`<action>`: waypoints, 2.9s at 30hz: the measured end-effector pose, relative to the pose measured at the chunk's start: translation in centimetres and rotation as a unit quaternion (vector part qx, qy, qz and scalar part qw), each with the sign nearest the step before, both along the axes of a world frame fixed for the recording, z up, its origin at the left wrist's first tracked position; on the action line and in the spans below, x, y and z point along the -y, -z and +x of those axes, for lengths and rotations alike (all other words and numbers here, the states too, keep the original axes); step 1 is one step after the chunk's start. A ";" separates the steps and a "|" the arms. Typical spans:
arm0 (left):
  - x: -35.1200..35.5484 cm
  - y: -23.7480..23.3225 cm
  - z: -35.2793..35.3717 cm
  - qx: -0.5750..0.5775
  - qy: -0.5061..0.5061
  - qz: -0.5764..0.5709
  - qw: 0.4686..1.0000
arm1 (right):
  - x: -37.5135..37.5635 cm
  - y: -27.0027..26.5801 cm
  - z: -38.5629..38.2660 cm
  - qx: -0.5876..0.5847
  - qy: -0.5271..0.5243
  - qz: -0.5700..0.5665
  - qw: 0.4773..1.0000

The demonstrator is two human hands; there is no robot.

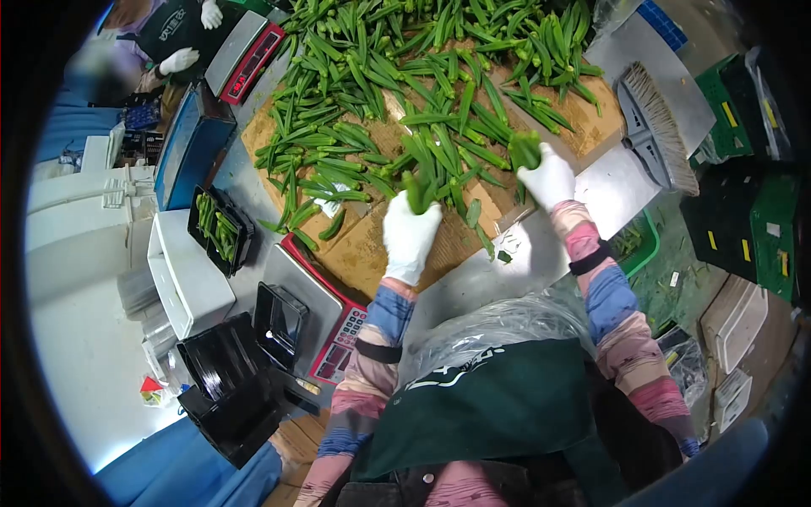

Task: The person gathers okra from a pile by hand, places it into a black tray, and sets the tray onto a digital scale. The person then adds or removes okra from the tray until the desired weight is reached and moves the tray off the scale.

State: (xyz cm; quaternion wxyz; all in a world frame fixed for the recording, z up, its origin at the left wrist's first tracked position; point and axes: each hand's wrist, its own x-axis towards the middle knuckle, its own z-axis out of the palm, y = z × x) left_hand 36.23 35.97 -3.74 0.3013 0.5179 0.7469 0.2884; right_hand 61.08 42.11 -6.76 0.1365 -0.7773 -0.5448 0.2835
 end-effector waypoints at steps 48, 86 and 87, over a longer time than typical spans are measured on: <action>11.8 -5.9 -5.3 0.766 -0.047 -0.157 0.622 | 12.4 -2.2 -6.4 -0.763 0.044 -0.317 0.562; 33.7 -7.6 -37.8 0.257 -0.460 0.153 0.836 | 20.2 6.8 -15.3 -0.582 0.081 -0.401 0.703; 34.1 -7.2 -37.6 0.261 -0.462 0.160 0.832 | 19.7 7.1 -15.4 -0.576 0.084 -0.408 0.703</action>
